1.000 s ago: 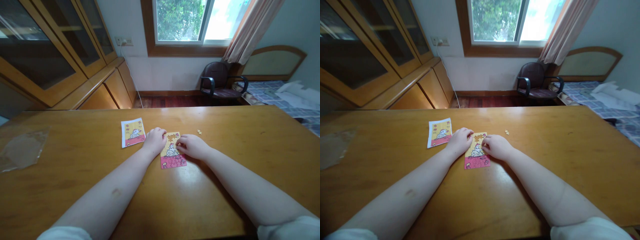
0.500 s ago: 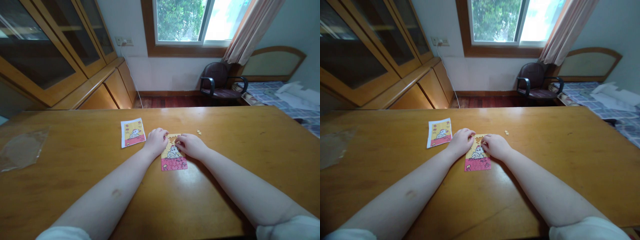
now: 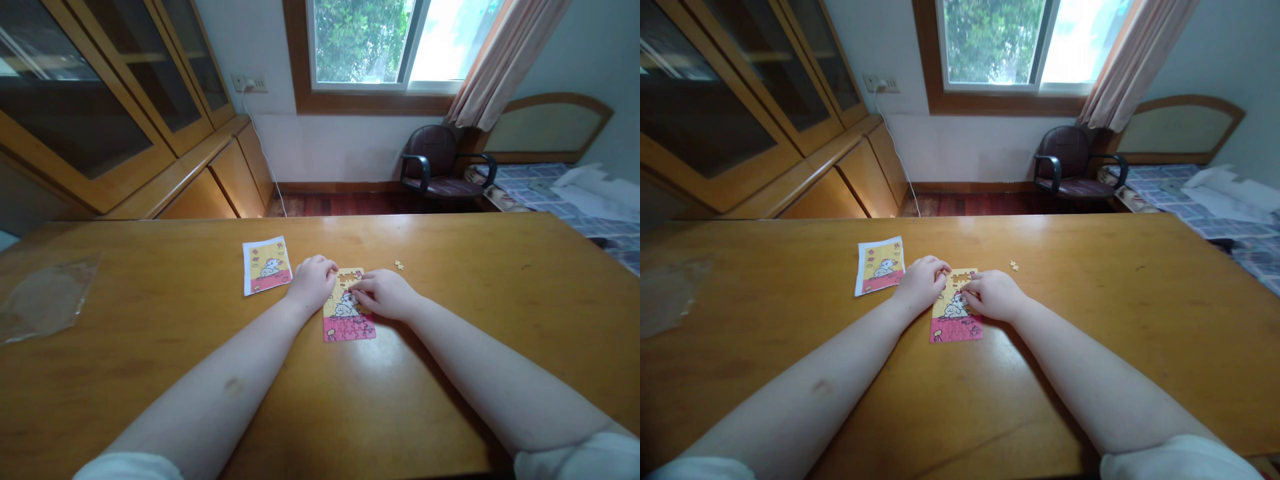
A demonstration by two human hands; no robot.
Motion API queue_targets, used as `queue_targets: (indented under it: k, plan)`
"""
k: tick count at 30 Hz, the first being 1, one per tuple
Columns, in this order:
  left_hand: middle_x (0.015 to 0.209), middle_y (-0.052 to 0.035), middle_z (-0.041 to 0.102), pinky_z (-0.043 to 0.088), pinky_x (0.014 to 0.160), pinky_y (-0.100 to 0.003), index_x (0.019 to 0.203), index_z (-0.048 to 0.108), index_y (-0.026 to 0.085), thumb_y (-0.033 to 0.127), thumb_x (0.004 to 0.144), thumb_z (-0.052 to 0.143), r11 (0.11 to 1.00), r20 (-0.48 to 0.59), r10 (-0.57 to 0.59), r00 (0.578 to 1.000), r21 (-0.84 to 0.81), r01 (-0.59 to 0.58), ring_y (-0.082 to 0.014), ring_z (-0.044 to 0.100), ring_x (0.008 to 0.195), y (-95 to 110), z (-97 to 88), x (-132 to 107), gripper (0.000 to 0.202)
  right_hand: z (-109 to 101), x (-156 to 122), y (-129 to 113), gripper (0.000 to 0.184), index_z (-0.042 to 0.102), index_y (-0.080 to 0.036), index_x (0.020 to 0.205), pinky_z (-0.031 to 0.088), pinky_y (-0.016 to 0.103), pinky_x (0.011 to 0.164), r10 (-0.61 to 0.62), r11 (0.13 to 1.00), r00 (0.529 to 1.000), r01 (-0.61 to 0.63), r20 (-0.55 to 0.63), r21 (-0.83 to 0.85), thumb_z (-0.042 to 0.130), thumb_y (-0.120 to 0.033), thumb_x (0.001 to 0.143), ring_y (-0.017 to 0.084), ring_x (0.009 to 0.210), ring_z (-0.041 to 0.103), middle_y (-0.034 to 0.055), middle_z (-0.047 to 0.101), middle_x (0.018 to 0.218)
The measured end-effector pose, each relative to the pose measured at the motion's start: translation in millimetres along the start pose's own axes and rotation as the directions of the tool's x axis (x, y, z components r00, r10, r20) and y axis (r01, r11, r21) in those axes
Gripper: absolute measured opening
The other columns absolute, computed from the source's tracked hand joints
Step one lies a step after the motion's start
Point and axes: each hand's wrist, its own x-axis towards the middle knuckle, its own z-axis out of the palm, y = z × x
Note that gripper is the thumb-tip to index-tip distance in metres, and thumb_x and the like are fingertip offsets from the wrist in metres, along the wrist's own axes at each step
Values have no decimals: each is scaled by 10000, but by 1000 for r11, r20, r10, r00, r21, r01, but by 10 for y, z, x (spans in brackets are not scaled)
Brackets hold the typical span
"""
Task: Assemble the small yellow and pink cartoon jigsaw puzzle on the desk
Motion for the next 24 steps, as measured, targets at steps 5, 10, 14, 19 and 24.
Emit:
queue_targets:
  k: [5, 10, 14, 19, 24]
  plan:
    - [926, -42, 646, 449, 829, -329, 870, 692, 224, 180, 810, 462, 1000, 14, -5, 1000, 3, 5, -200, 575, 917, 18, -17, -3, 242, 4, 9, -9, 281, 722, -237, 996, 413, 254, 704, 10, 1000, 1000, -10, 4, 9, 473, -311, 890, 154, 767, 613, 45, 694, 860]
    - [919, -44, 648, 453, 827, -334, 866, 699, 224, 180, 816, 455, 1000, 23, 8, 1000, -2, -8, -202, 577, 907, 16, -17, -3, 253, -4, 17, -23, 290, 711, -241, 1023, 425, 268, 726, 28, 1000, 1000, -28, 13, 4, 464, -323, 895, 169, 802, 624, 48, 697, 890]
    - [912, -43, 645, 456, 829, -333, 865, 702, 229, 182, 814, 460, 1000, 20, 25, 999, -6, -25, -200, 576, 902, 2, -2, -1, 252, 5, 24, -20, 291, 701, -238, 1042, 432, 274, 743, 40, 999, 999, -40, 17, 0, 467, -331, 896, 176, 830, 631, 56, 700, 911]
    - [905, -42, 642, 456, 826, -332, 865, 703, 227, 183, 813, 456, 999, 17, 48, 999, -10, -48, -198, 577, 894, -9, 12, 0, 257, 30, 24, -10, 295, 702, -231, 1037, 438, 277, 771, 49, 999, 999, -49, 17, 4, 468, -345, 897, 181, 859, 637, 64, 704, 921]
    - [885, -41, 635, 456, 815, -327, 836, 714, 225, 176, 802, 456, 995, 13, 91, 996, -35, -90, -191, 574, 873, -8, 7, 1, 264, 44, 17, -5, 318, 683, -224, 1082, 443, 286, 795, 73, 997, 997, -73, -12, 6, 460, -360, 902, 184, 879, 639, 73, 702, 967]
